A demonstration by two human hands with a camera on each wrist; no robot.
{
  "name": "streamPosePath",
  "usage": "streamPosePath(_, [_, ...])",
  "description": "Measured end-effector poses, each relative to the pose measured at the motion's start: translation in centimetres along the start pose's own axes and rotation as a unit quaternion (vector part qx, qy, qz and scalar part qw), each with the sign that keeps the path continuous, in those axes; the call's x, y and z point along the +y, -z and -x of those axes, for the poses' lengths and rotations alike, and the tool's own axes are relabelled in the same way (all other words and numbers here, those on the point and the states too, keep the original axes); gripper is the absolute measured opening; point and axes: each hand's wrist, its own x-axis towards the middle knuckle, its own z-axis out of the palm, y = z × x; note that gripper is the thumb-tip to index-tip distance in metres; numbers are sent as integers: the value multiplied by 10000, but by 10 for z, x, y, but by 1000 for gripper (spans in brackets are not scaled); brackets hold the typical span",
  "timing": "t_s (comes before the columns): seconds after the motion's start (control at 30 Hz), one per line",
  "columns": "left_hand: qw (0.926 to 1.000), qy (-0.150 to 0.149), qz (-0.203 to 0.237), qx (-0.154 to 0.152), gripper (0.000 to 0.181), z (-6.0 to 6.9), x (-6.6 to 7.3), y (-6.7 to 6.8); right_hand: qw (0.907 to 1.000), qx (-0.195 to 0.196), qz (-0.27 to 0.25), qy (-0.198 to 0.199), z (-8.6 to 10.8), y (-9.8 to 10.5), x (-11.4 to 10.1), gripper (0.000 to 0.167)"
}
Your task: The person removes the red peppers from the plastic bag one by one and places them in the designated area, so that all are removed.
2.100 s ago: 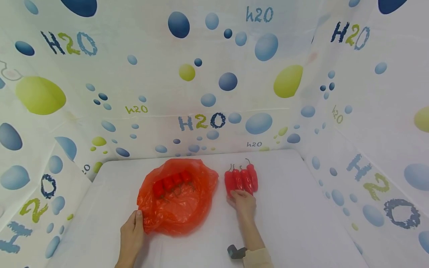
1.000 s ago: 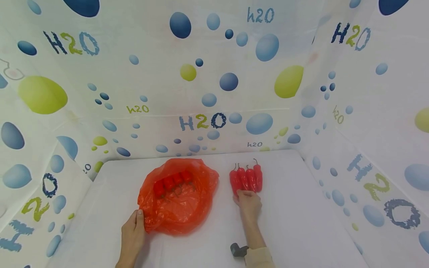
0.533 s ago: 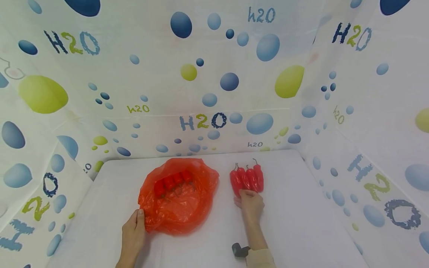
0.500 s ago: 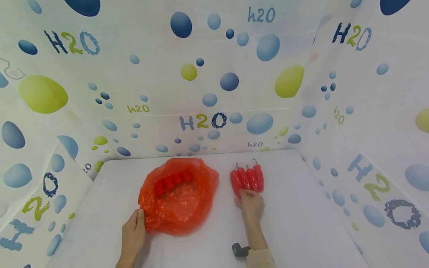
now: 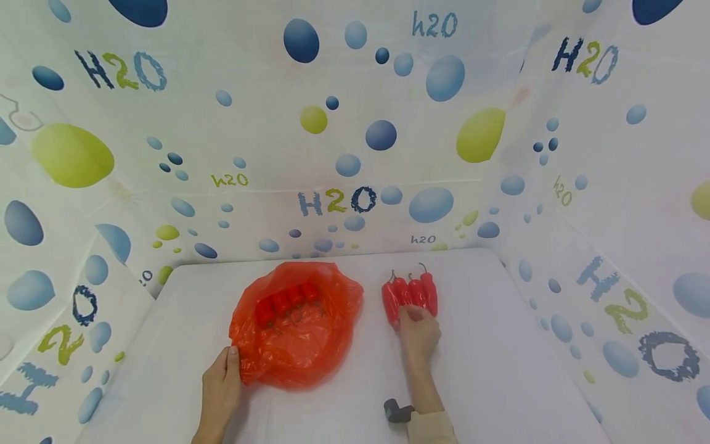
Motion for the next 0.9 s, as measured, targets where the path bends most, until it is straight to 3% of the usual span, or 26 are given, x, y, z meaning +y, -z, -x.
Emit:
streamPosePath(0.2, [9999, 72, -66, -77, 44, 0, 1, 2, 9991, -210, 117, 352, -2, -4, -10, 22])
streamPosePath(0.43, [10000, 60, -53, -49, 43, -1, 0, 0, 9934, -365, 672, 858, -3, -13, -23, 20])
streamPosePath(0.67, [10000, 39, -45, -65, 43, 0, 0, 0, 9826, -773, 428, 1635, 0, -26, -30, 18])
streamPosePath(0.9, [10000, 6, -53, -20, 41, 0, 0, 0, 9747, -1107, 291, 1922, 6, -40, -32, 16])
